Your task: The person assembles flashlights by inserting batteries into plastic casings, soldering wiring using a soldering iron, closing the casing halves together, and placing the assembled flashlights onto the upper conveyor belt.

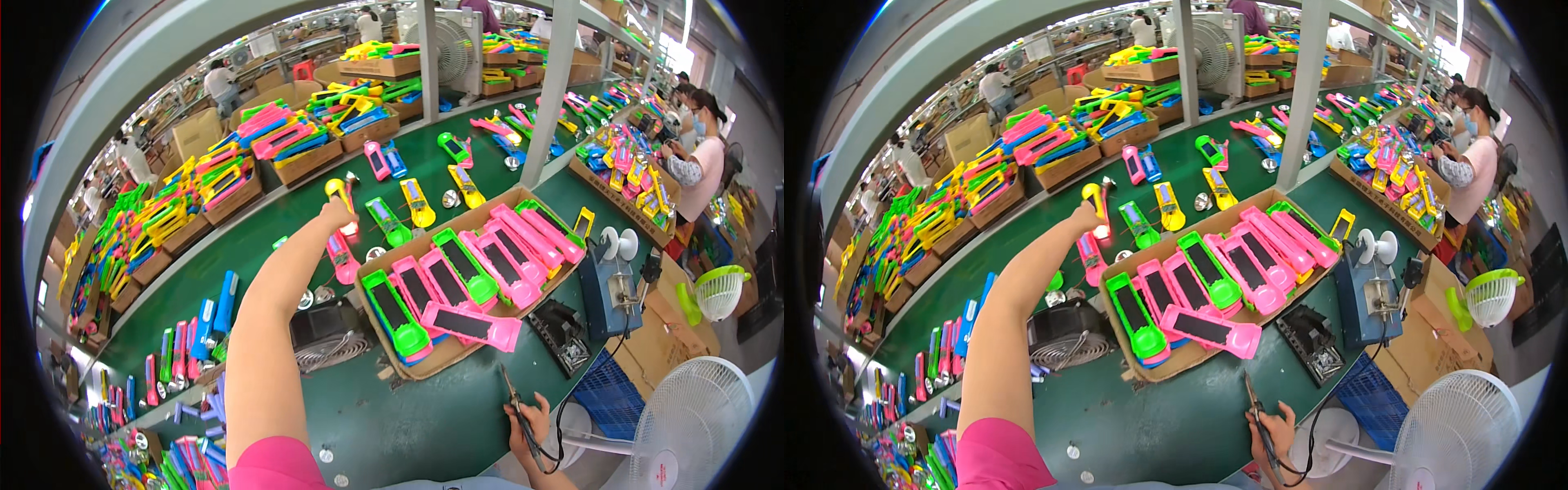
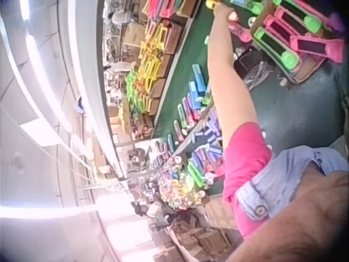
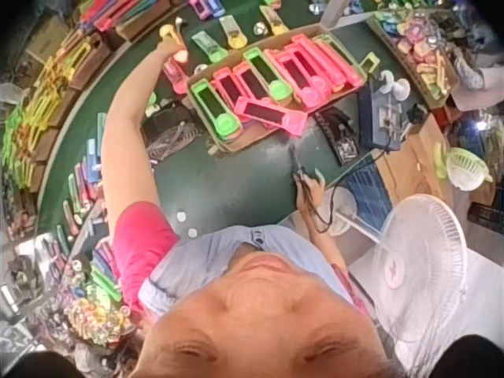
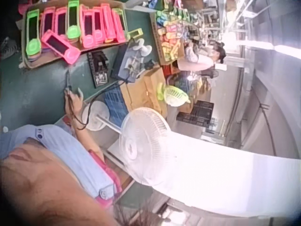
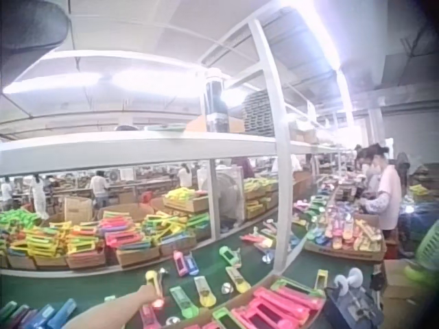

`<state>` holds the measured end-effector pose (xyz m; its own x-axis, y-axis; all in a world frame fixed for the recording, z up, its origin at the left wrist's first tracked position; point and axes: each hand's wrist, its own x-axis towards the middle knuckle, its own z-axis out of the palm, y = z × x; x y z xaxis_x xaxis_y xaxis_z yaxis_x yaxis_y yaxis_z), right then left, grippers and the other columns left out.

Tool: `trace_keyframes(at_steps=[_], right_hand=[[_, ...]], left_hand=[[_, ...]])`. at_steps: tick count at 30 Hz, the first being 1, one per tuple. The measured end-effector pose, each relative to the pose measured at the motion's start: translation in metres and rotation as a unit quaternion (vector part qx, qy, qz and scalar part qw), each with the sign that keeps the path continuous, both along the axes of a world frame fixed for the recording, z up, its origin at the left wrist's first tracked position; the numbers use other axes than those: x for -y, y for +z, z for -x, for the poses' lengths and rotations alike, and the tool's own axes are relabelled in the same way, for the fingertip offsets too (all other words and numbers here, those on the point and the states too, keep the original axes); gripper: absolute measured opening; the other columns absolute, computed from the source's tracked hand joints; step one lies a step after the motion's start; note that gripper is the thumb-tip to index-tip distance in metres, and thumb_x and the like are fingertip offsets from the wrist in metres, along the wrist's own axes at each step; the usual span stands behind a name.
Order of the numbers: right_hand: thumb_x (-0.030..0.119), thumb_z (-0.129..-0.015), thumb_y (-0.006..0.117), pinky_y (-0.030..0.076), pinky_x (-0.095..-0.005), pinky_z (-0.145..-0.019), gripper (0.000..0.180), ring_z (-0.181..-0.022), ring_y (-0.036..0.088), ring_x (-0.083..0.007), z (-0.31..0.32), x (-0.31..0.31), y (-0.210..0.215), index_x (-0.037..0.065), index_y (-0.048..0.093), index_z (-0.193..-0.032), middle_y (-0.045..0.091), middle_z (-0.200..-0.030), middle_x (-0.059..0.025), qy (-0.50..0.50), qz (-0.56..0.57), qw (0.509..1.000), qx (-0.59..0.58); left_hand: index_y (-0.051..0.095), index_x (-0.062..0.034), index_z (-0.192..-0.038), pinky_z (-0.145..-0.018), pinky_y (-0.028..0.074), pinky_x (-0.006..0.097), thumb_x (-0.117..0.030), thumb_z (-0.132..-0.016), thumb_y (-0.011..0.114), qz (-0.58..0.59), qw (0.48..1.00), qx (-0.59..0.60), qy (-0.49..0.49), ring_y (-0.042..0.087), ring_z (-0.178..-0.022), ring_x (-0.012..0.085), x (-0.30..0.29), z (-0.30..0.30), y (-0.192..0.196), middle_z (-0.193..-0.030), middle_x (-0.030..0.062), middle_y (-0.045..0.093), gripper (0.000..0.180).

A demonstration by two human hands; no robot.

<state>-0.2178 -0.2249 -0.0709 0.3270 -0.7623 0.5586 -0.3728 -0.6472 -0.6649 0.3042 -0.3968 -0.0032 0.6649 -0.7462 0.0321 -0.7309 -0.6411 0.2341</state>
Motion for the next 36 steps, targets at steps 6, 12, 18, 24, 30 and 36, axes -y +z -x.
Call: trace_keyframes(at_steps=[6, 12, 18, 24, 30, 36], right_hand=[[0.007, -0.078, 0.059, 0.032, -0.0448, -0.094, 0.016, -0.062, 0.060, -0.0185, 0.001, 0.004, -0.002, 0.005, 0.051, -0.093, 0.066, -0.075, -0.0074, 0.024, -0.004, 1.000, 0.014], [0.006, -0.079, 0.057, 0.030, -0.0454, -0.095, 0.023, -0.065, 0.062, -0.0196, 0.002, 0.001, -0.006, 0.003, 0.048, -0.100, 0.065, -0.075, -0.0077, 0.002, 0.003, 1.000, -0.001], [-0.003, -0.086, 0.044, 0.024, -0.0451, -0.103, 0.021, -0.070, 0.061, -0.0165, 0.000, -0.005, 0.008, 0.001, 0.041, -0.107, 0.063, -0.082, -0.0124, 0.028, -0.034, 0.997, 0.060], [-0.001, -0.084, 0.049, 0.023, -0.0482, -0.103, 0.021, -0.083, 0.060, -0.0230, -0.008, 0.025, 0.047, 0.002, 0.047, -0.105, 0.062, -0.089, -0.0116, 0.045, 0.137, 0.989, 0.021], [0.000, -0.073, 0.061, 0.023, -0.0453, -0.104, 0.036, -0.106, 0.050, -0.0309, -0.067, 0.085, 0.074, 0.003, 0.052, -0.107, 0.057, -0.104, -0.0143, 0.131, 0.196, 0.968, -0.085], [-0.002, -0.082, 0.055, 0.044, -0.0284, -0.084, 0.026, -0.093, 0.060, -0.0219, -0.057, 0.087, 0.069, 0.001, 0.052, -0.108, 0.061, -0.099, -0.0137, 0.132, 0.109, 0.985, 0.015]], left_hand=[[0.055, -0.0121, -0.100, -0.090, 0.039, 0.044, -0.012, -0.076, 0.053, -0.009, 0.775, 0.340, -0.533, 0.048, -0.108, 0.0288, 0.043, 0.038, -0.026, -0.105, 0.0133, 0.054, 0.024], [0.045, -0.0047, -0.099, -0.084, 0.042, 0.043, -0.009, -0.064, 0.064, 0.000, 0.842, 0.263, -0.471, 0.056, -0.084, 0.0323, 0.036, 0.048, 0.032, -0.084, 0.0112, 0.058, 0.040], [0.043, 0.0000, -0.096, -0.070, 0.043, 0.041, -0.021, -0.061, 0.072, 0.110, 0.810, 0.292, -0.496, 0.056, -0.077, 0.0325, -0.084, 0.124, 0.201, -0.076, 0.0149, 0.055, 0.049], [0.047, 0.0015, -0.096, -0.062, 0.042, 0.036, -0.035, -0.061, 0.070, -0.063, 0.810, 0.218, -0.542, 0.056, -0.067, 0.0252, -0.247, 0.263, 0.179, -0.070, 0.0097, 0.055, 0.055], [0.049, -0.0032, -0.098, -0.063, 0.040, 0.032, -0.042, -0.059, 0.072, -0.196, 0.866, 0.053, -0.457, 0.055, -0.074, 0.0221, -0.381, 0.313, 0.027, -0.077, 0.0086, 0.055, 0.059], [0.045, -0.0049, -0.115, -0.076, 0.042, 0.040, -0.031, -0.064, 0.073, -0.037, 0.927, -0.197, -0.317, 0.054, -0.093, 0.0314, -0.395, 0.310, 0.021, -0.096, 0.0147, 0.057, 0.063]])
